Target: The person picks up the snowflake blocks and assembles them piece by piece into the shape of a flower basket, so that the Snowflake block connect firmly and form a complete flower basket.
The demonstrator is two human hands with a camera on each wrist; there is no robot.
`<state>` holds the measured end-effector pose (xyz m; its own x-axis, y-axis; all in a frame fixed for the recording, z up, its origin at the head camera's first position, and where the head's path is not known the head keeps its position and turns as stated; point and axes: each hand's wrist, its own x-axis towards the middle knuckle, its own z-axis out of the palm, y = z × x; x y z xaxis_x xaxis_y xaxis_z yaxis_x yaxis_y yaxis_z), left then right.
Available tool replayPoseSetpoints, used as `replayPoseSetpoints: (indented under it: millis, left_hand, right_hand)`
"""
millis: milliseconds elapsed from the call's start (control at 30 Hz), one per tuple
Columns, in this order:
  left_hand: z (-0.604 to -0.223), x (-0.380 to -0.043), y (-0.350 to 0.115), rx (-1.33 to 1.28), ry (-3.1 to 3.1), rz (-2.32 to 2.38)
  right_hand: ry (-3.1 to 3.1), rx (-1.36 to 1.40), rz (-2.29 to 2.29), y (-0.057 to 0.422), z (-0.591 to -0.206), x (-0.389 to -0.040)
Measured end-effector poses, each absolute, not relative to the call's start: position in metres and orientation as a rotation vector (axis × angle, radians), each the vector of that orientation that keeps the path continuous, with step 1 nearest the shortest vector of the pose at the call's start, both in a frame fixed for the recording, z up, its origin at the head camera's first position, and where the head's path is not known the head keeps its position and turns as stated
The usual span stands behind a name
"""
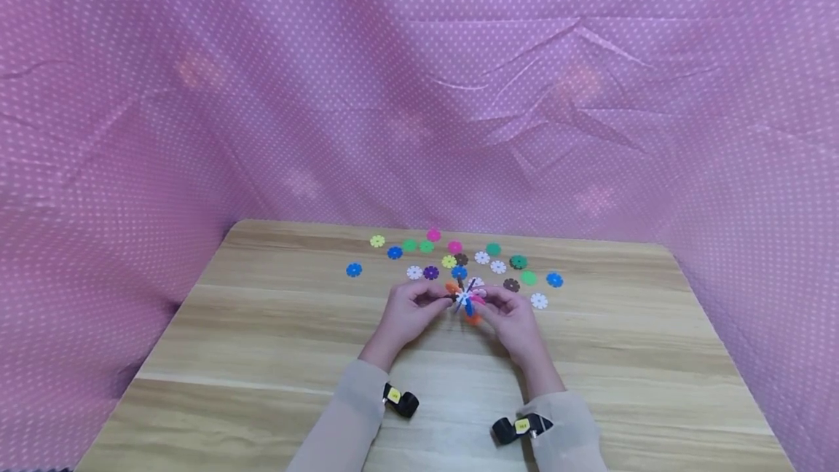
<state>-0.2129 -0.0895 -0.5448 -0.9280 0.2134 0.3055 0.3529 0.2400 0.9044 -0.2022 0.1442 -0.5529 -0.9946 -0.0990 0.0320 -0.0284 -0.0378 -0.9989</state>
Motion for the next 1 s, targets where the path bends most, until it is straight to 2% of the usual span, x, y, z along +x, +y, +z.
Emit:
replayPoseSetpoints:
  millis: [500,1000]
  left_hand:
    - [-0.5431,-0.2115,-0.0846,-0.551,-2.371,-1.795]
    - [-0.5496,-0.2120,-0.0842,-0.683,-2.381,-1.741]
  right_hand:
    - [2.033,-0.240,-2.292,0.1487,-0.5549,-0.2013]
    - [2.060,-0.059,-2.193,0.1432,-0.5566,-0.2038]
